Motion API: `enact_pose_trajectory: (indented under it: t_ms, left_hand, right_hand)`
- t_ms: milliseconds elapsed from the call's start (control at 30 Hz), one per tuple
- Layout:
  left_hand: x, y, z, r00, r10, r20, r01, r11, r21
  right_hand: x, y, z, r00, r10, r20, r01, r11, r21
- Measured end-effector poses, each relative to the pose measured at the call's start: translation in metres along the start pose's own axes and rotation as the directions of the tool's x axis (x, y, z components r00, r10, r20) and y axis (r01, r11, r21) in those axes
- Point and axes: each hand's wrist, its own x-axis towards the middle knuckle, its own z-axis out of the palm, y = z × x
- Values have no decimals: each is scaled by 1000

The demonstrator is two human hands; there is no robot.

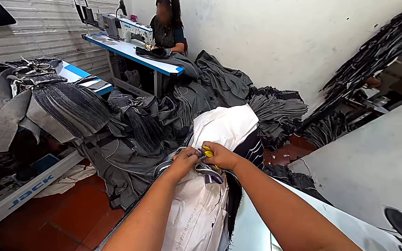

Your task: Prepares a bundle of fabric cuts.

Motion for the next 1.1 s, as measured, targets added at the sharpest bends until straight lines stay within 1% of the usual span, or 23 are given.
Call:
enact_pose_trajectory:
  t_ms: [100,167,233,300,333,400,433,467,500,567,633,700,733,767,800,833,867,900,933,1000,1033,1067,1100]
  left_hand:
    - [-3,6,-6,999,-26,37,22,994,111]
    - [-3,5,2,981,-5,-191,35,987,157]
    - [1,-3,10,887,27,-461,33,992,120]
    - [3,-4,8,764,14,-645,13,999,38]
    - [3,-2,4,695,-36,-718,-10,998,-60]
    - [4,9,-8,554,-262,-791,-76,929,-361]
    - [2,16,-10,538,-340,-772,-177,849,-497]
    - [0,24,-9,556,-354,-752,-301,758,-579]
    - [-6,34,-5,602,-295,-742,-418,676,-607]
    - [-21,49,0,706,-46,-707,-548,598,-585]
    - [-34,57,-9,767,193,-612,-589,589,-553]
    - [-52,69,-38,746,383,-545,-648,605,-463]
    - [-64,75,-53,763,449,-466,-643,599,-476]
    - [-75,77,-67,798,539,-270,-581,571,-580]
    - [-82,74,-75,762,648,-6,-471,548,-691]
    - [-82,70,-75,650,727,220,-350,544,-763]
    - [-77,67,-70,567,748,346,-284,572,-770]
    - [-68,62,-65,560,711,424,-277,644,-714]
    - [-59,54,-60,650,616,444,-293,743,-602]
    - [-45,42,-49,912,269,310,-251,963,-98]
    - [-38,46,-42,968,67,243,-113,976,184]
    - [-31,51,-35,976,-101,195,18,923,385]
    - [-29,56,-29,966,-207,155,107,865,490]
  right_hand:
    - [-3,8,4,987,8,-158,21,983,184]
    - [-7,8,7,977,26,-211,36,957,287]
    - [-14,3,8,977,69,-200,6,936,353]
    - [-19,-4,5,988,100,-117,-45,914,403]
    - [-21,-7,2,992,107,-69,-71,914,399]
    - [-25,-12,-3,994,106,-33,-91,950,300]
    - [-25,-14,-4,991,115,-70,-97,970,221]
    - [-21,-15,-5,980,135,-143,-116,984,133]
    - [-14,-17,-7,962,165,-219,-154,986,67]
    - [1,-18,-3,886,203,-417,-190,979,73]
    - [11,-18,0,789,270,-552,-168,959,228]
    - [16,-22,-11,711,362,-603,-88,897,434]
    - [16,-26,-19,697,407,-590,-51,850,525]
    - [16,-31,-29,700,431,-570,-11,804,594]
    - [17,-38,-39,696,429,-576,35,781,623]
    - [20,-47,-50,687,405,-604,83,782,618]
    - [24,-59,-60,685,357,-635,122,803,583]
    - [28,-72,-69,705,285,-650,142,840,523]
    - [31,-86,-73,750,197,-631,137,887,440]
    - [32,-120,-70,888,48,-458,72,968,242]
    - [34,-134,-68,946,-5,-325,54,989,140]
    - [40,-143,-66,974,-45,-224,58,997,49]
    - [46,-146,-67,978,-50,-205,49,999,-13]
